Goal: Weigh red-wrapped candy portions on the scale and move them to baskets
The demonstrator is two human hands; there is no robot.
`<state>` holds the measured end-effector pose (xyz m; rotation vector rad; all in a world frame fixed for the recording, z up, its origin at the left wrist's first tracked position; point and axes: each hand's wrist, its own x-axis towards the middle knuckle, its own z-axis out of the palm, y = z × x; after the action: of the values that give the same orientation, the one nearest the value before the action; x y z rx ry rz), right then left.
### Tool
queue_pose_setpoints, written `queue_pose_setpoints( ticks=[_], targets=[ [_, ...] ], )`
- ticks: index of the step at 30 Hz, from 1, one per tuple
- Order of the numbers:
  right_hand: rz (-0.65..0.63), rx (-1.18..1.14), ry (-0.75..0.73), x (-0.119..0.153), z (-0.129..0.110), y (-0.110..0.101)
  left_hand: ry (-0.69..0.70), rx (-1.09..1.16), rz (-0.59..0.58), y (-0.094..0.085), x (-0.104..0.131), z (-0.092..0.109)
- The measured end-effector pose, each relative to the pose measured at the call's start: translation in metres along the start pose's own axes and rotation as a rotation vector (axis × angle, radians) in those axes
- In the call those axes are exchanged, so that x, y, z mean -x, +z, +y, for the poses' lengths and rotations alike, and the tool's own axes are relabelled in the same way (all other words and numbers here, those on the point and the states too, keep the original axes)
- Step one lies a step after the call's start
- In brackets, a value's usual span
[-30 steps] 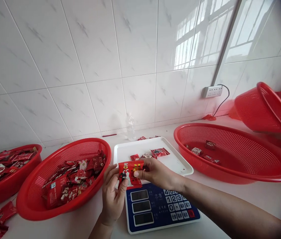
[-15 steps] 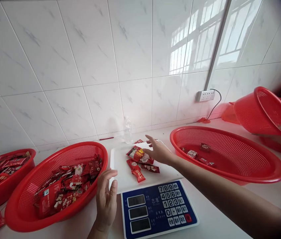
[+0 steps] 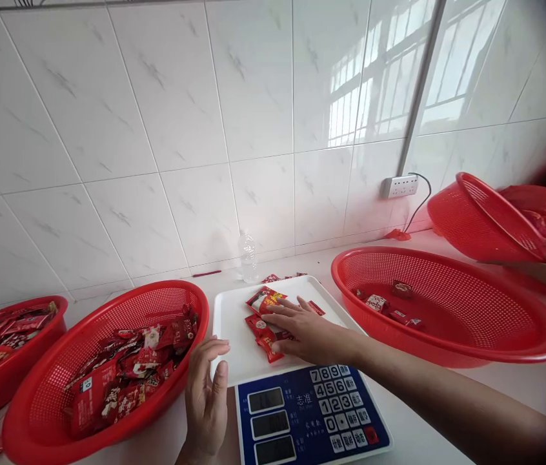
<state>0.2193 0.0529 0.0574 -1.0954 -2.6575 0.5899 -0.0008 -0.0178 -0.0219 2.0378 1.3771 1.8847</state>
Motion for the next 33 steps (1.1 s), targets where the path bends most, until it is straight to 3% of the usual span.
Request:
queue_pose_setpoints(
  ticks=[5, 11, 15, 20, 26, 33],
  targets=[
    [-0.049, 0.011, -0.084, -0.011, -0.013, 0.011, -0.002, -0.017, 0.016, 0.0, -0.001, -0.003],
    [0.001, -0.01, -0.174, -0.002, -0.002, 0.011, -0.025, -0.015, 0.01, 0.0, -0.001, -0.002],
    [0.069, 0.004, -0.117, 0.01, 0.009, 0.002, -0.029, 0.005, 0.006, 0.0, -0.001, 0.0],
    [0.046, 0.037, -0.04, 0.021, 0.022, -0.008, -0.039, 0.017, 0.015, 0.0, -0.003, 0.003],
    [0.017, 0.038, 0.19, 0.03, 0.037, -0.013, -0.052, 0.032, 0.016, 0.0, -0.004, 0.006],
    [0.1, -0.035, 0.055, 0.016, 0.043, -0.009, -0.111, 0.058, -0.009, -0.001, -0.003, 0.003]
  ],
)
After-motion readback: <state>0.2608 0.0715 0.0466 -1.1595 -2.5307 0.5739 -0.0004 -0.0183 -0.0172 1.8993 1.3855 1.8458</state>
